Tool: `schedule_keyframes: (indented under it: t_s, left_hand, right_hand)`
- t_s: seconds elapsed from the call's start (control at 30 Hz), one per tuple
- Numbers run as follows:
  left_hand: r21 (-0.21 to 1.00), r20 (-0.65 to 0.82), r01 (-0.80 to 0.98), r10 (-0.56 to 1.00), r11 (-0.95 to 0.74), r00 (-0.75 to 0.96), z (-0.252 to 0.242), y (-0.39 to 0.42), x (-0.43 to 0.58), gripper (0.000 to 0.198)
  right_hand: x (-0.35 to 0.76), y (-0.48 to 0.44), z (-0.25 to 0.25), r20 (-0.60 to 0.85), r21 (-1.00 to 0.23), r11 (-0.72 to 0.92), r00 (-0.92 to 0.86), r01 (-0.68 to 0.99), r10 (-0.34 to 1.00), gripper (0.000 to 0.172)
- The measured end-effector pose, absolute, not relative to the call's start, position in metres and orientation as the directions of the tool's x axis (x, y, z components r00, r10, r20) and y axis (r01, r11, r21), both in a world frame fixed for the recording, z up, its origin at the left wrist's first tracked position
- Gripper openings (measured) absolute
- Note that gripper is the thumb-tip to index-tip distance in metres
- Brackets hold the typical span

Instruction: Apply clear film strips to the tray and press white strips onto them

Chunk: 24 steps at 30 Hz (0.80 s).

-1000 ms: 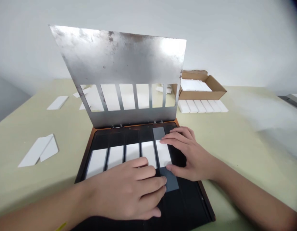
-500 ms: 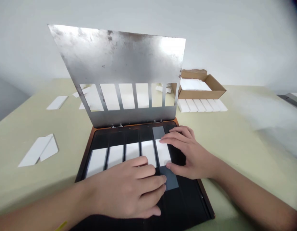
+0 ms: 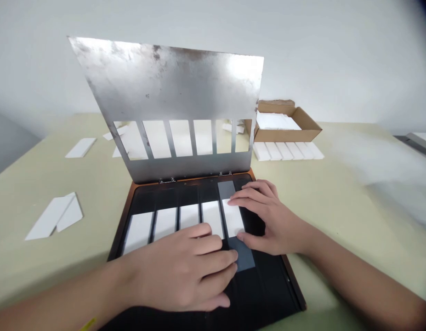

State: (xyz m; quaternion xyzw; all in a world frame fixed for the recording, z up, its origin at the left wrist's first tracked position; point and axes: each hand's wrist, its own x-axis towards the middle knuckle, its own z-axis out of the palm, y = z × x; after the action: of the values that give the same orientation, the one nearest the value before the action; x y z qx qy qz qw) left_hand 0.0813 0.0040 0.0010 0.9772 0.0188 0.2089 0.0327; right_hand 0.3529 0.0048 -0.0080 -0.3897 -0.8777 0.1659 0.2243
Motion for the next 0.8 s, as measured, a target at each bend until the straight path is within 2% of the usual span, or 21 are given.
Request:
schedule_keyframes:
  t_s: [0.17,0.37,0.67,0.8]
  left_hand:
    - [0.059,0.403,0.023,0.044,-0.998,0.914,0.001,0.004,0.081,0.032]
    - [0.028,0.402,0.027,0.036,-0.999,0.915,0.000,0.003,0.081,0.031]
    - [-0.015,0.395,0.019,0.012,-1.000,0.918,0.000,0.003,0.082,0.032]
    - [-0.040,0.423,0.091,0.065,-0.995,0.904,0.002,0.001,0.081,0.030]
  right_hand:
    - [0.353,0.004,-0.008,0.261,-0.452,0.642,-0.597,0.619,0.759,0.056]
    - [0.353,0.002,-0.004,0.274,-0.355,0.687,-0.632,0.634,0.725,0.051]
    - [0.356,-0.002,0.002,0.221,-0.362,0.686,-0.657,0.632,0.721,0.052]
    - [0.358,-0.002,0.002,0.191,-0.375,0.682,-0.668,0.627,0.719,0.055]
